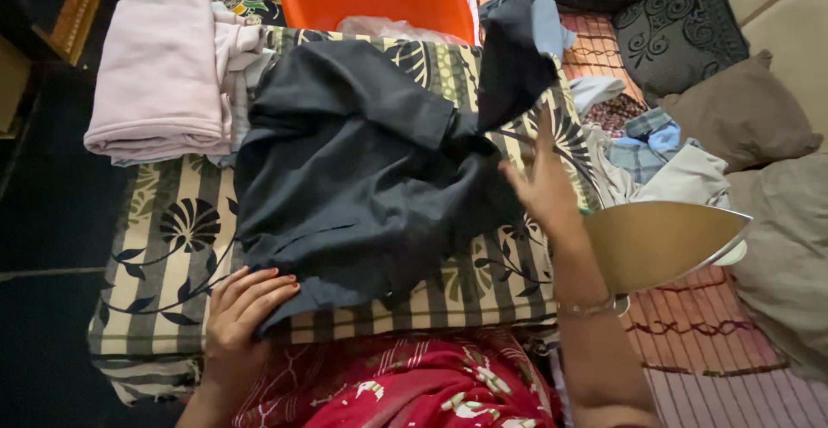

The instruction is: The person irons a pair of black trousers, first spreading them out by hand on a padded surface, then smoothing different sections of the fabric with an iron while keeping the garment flat.

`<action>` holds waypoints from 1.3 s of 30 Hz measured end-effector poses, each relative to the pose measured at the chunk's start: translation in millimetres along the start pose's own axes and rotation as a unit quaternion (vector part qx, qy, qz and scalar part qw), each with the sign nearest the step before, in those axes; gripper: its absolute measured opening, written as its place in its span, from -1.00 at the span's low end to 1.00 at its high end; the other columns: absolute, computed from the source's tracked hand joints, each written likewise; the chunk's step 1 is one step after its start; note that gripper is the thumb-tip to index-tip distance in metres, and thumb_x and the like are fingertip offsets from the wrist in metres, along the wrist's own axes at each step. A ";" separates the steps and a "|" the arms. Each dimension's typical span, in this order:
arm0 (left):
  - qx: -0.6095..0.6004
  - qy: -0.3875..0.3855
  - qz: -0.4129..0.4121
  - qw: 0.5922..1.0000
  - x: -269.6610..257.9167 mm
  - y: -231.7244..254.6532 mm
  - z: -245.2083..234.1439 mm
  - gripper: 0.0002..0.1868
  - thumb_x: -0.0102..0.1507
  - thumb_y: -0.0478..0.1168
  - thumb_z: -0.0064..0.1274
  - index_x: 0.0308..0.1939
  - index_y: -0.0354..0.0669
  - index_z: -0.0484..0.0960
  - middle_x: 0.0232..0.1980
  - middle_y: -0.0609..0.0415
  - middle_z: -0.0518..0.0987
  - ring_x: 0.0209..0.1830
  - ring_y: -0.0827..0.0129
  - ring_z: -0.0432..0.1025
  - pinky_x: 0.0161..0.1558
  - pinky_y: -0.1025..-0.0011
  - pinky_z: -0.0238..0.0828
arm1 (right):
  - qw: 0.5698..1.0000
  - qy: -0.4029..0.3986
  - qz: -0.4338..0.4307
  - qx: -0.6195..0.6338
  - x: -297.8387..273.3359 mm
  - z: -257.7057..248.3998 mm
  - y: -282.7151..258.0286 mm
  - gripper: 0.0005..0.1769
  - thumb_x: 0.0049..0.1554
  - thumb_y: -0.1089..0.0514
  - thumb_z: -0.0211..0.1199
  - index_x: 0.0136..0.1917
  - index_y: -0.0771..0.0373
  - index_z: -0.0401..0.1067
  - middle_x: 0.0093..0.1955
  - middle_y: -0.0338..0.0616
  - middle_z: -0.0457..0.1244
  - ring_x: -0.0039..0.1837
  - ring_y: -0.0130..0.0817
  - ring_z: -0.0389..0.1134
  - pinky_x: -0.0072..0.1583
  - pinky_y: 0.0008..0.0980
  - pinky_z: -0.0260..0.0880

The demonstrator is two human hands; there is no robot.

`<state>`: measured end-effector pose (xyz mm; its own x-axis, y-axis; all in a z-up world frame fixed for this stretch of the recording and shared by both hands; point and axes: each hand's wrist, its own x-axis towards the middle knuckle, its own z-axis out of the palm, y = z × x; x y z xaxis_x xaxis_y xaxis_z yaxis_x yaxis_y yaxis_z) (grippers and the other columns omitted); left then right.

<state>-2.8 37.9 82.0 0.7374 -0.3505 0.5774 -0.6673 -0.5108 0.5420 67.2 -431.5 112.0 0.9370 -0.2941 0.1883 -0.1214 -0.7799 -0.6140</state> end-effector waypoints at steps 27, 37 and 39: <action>-0.411 -0.280 0.159 0.853 55.4 -22.2 -84.8 -0.60 0.34 -0.23 0.08 0.24 -0.27 0.51 0.32 -0.31 0.51 0.43 -0.08 0.40 0.44 -0.04 0.26 | 0.901 0.237 -0.160 0.326 -133.6 -181.1 -59.8 -0.71 0.27 0.31 0.18 0.27 0.24 0.39 0.14 -0.20 0.29 0.16 -0.42 0.33 0.23 -0.45 0.35; -0.372 0.087 -0.225 0.896 294.9 -76.9 1.0 -0.77 0.37 -0.32 0.20 0.10 -0.24 0.63 -0.04 0.04 0.60 -0.11 0.34 0.49 -0.07 0.37 0.45 | 0.912 0.321 -0.210 0.146 143.2 -89.4 -38.3 -0.92 0.22 0.38 0.26 -0.03 0.37 0.56 -0.04 -0.22 0.38 0.00 -0.47 0.35 0.09 -0.50 0.38; -0.291 0.233 0.063 0.926 335.3 -70.1 -5.4 -0.79 0.44 -0.37 0.19 0.16 -0.29 0.63 0.19 0.02 0.62 0.23 0.25 0.50 0.25 0.31 0.44 | 0.861 0.363 -0.303 0.186 171.0 -133.4 -50.9 -0.81 0.42 0.23 0.20 0.10 0.39 0.58 -0.09 -0.19 0.33 -0.03 -0.42 0.33 0.06 -0.44 0.33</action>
<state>290.7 -39.5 240.9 0.6144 0.0679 0.7860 -0.7889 0.0679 0.6108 189.9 -515.8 277.7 0.3241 -0.2681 0.9072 0.5579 -0.7203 -0.4122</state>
